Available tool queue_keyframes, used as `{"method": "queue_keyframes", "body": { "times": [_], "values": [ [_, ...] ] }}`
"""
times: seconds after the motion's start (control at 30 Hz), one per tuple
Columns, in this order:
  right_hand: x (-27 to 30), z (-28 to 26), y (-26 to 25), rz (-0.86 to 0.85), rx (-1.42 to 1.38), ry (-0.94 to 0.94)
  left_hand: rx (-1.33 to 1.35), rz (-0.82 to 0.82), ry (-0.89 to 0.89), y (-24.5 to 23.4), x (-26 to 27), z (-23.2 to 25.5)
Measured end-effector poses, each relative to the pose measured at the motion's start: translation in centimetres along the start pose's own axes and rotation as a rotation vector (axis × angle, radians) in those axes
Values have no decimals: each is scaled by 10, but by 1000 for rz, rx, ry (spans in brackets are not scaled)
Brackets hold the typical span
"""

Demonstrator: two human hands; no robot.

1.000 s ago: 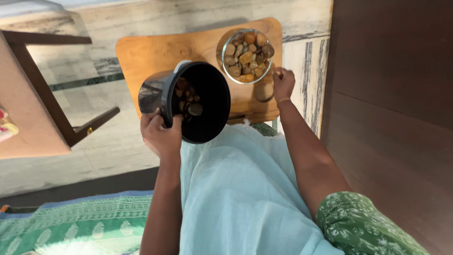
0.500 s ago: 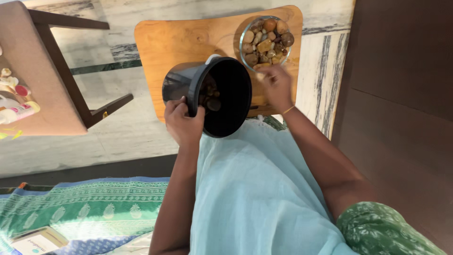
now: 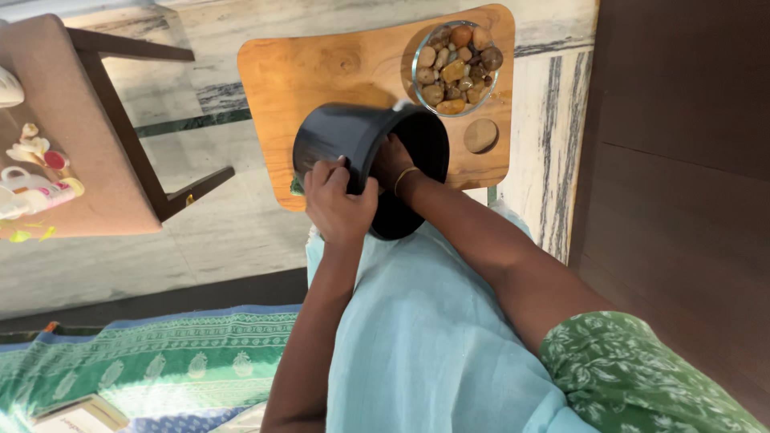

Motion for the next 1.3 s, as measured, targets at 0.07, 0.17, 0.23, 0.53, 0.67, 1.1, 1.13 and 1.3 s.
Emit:
{"method": "queue_keyframes", "body": {
  "times": [0.07, 0.17, 0.23, 0.53, 0.67, 1.1, 1.13, 1.3],
  "values": [
    [10, -4, 2, -125, -16, 0, 1, -4, 12, 5, -2, -2],
    [21, 0, 12, -291, -35, 64, 19, 3, 49, 8, -2, -6],
    [17, 2, 21, -235, -104, 50, 37, 0, 71, 10, 3, -9],
    [-2, -9, 50, 64, -324, -28, -25, -53, 110, 24, 3, -9],
    [5, -5, 66, 183, -418, -29, -84, -110, 128, 29, 6, -6],
    [23, -12, 73, 245, -403, -156, -107, -172, 225, 44, 20, 27],
    [21, -14, 70, 220, -396, -149, -109, -172, 224, 44, 21, 28],
    [-3, -15, 53, 141, -382, -105, -85, -145, 190, 36, 15, 24]
  ]
}}
Point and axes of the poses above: each hand's wrist, its own x-axis away from the middle knuckle, its own y-axis out of the palm, z = x × y, the point moved 10 cm from there along -x, towards the middle knuckle, and after that the axes turned 8 degrees about -y, right-handed, at the moved point
